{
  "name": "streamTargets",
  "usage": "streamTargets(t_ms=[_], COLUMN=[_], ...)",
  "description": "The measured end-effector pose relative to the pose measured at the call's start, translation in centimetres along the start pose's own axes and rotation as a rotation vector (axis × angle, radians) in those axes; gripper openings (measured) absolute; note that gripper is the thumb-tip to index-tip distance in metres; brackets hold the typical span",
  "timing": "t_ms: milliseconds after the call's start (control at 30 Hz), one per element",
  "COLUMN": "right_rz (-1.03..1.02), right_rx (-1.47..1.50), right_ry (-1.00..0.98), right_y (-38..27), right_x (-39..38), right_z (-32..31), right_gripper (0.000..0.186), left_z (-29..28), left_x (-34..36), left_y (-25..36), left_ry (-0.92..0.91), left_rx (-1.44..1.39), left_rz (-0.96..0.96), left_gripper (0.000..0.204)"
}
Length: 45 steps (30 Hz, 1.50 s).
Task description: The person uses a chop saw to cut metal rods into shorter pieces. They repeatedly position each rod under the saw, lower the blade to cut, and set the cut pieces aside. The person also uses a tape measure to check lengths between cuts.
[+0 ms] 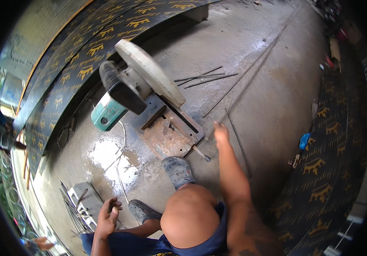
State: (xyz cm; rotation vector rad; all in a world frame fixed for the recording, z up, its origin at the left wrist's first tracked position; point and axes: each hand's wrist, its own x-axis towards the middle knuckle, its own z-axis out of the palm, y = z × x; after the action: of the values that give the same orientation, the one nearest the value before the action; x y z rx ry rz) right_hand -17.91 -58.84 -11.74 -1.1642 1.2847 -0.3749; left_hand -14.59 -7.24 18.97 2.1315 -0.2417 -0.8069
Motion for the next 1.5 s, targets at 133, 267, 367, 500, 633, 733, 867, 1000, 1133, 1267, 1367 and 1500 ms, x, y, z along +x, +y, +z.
streamTargets(t_ms=[133, 267, 367, 500, 633, 733, 867, 1000, 1133, 1267, 1367, 1500], right_rz=[0.146, 0.353, 0.208, 0.08, 0.042, -0.042, -0.014, -0.029, -0.319, -0.282, -0.335, -0.313], right_rx=[0.029, -0.028, -0.62, -0.341, -0.279, 0.126, -0.114, -0.225, -0.124, -0.192, -0.248, -0.345], right_ry=[-0.321, -0.885, -1.385, -1.702, -1.229, -0.325, -0.066, -0.081, -0.025, -0.067, -0.104, -0.121], right_y=[-2.0, -2.9, -3.6, -4.8, -4.3, -2.4, 1.6, 3.4, 5.2, 8.3, 9.6, 9.3], right_x=[-9.9, -19.8, -22.7, -23.3, -22.1, -19.6, -16.2, -16.1, -18.8, -20.2, -19.7, -19.4], right_z=[-2.8, 2.4, 4.5, 4.8, 3.1, 0.5, 0.0, -0.2, -0.6, -1.5, -2.1, -2.3], right_gripper=[0.027, 0.032, 0.035, 0.038, 0.032, 0.021, 0.021, 0.019, 0.015, 0.016, 0.017, 0.018], left_z=[7.4, 15.9, 19.1, 14.7, 14.0, 15.9, 22.3, 21.6, 13.9, 7.9, 5.5, 2.2], left_x=[5.9, 14.8, 19.3, 22.2, 20.6, 17.7, 15.0, 15.0, 17.1, 21.1, 23.2, 25.8], left_y=[6.1, 13.4, 14.0, 5.7, -1.5, -3.1, -2.2, -0.1, 1.3, -0.2, -3.1, -7.8], left_ry=[-0.092, -0.086, -0.443, -0.367, -0.001, -0.042, -0.09, -0.086, -0.015, 0.007, 0.073, 0.155], left_rx=[-0.029, 0.524, 0.708, 0.683, 0.429, 0.499, 0.508, 0.375, 0.56, 0.686, 0.699, 0.709], left_rz=[0.17, 0.162, -0.159, -0.128, -0.088, -0.037, -0.167, -0.241, -0.005, -0.036, -0.032, -0.006], left_gripper=[0.04, 0.075, 0.073, 0.064, 0.057, 0.061, 0.063, 0.055, 0.055, 0.052, 0.05, 0.05])
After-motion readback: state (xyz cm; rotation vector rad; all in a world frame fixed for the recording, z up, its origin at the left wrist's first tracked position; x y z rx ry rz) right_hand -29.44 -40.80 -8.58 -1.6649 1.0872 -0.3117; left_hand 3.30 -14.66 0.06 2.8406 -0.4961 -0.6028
